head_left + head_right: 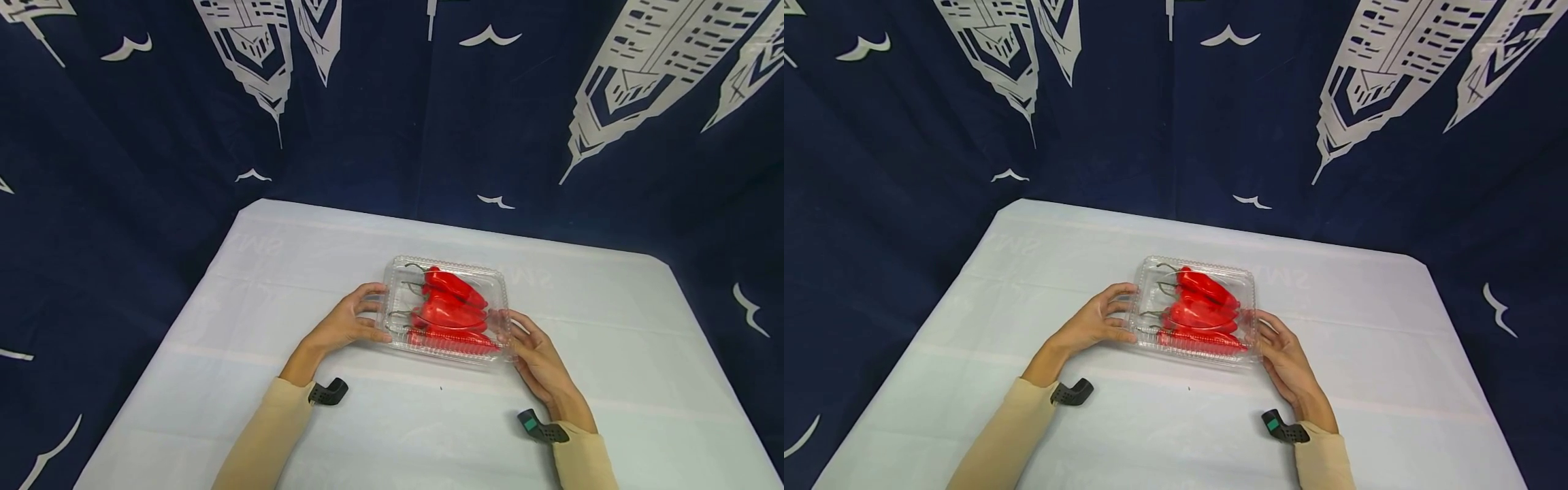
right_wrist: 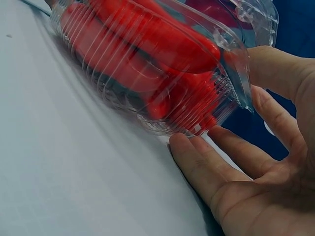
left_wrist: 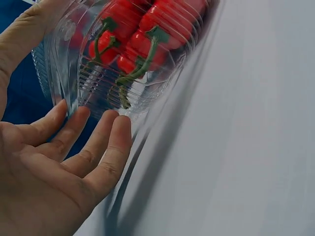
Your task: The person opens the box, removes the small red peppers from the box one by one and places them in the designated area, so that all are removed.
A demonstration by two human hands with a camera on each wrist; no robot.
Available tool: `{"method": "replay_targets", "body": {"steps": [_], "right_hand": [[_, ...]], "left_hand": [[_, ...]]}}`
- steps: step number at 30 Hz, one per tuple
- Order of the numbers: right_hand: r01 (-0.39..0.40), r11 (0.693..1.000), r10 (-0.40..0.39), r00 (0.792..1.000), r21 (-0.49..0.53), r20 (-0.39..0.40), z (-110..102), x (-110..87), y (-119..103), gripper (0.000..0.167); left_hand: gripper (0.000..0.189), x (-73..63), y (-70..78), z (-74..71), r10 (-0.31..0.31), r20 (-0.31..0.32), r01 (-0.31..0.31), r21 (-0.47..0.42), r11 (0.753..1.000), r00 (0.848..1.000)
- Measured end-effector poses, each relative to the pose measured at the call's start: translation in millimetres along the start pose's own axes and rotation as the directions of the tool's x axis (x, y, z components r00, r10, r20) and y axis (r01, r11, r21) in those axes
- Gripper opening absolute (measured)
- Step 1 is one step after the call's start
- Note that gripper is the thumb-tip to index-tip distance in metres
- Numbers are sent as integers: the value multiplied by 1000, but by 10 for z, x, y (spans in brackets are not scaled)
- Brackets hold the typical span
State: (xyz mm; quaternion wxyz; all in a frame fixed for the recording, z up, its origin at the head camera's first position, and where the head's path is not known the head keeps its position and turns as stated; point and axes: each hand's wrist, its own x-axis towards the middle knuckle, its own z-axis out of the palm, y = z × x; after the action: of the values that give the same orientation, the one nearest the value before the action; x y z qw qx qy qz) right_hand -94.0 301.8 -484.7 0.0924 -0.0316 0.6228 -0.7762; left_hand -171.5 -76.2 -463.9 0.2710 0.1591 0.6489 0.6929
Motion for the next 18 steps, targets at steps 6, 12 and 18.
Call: {"method": "replay_targets", "body": {"steps": [6, 12, 18], "right_hand": [[-6, 1000, 6, 1000, 16, 2, -3, -5, 2, 49], [0, 1000, 0, 1000, 6, 8, -19, -4, 5, 49], [-10, 1000, 10, 1000, -4, 13, -26, 3, -6, 49]], "left_hand": [[91, -5, 0, 11, -1, -18, 1, 18, 1000, 1000], [84, -19, 11, 29, -10, -57, 13, 44, 999, 998], [78, -52, 4, 61, -45, -121, 54, 68, 996, 992]]}}
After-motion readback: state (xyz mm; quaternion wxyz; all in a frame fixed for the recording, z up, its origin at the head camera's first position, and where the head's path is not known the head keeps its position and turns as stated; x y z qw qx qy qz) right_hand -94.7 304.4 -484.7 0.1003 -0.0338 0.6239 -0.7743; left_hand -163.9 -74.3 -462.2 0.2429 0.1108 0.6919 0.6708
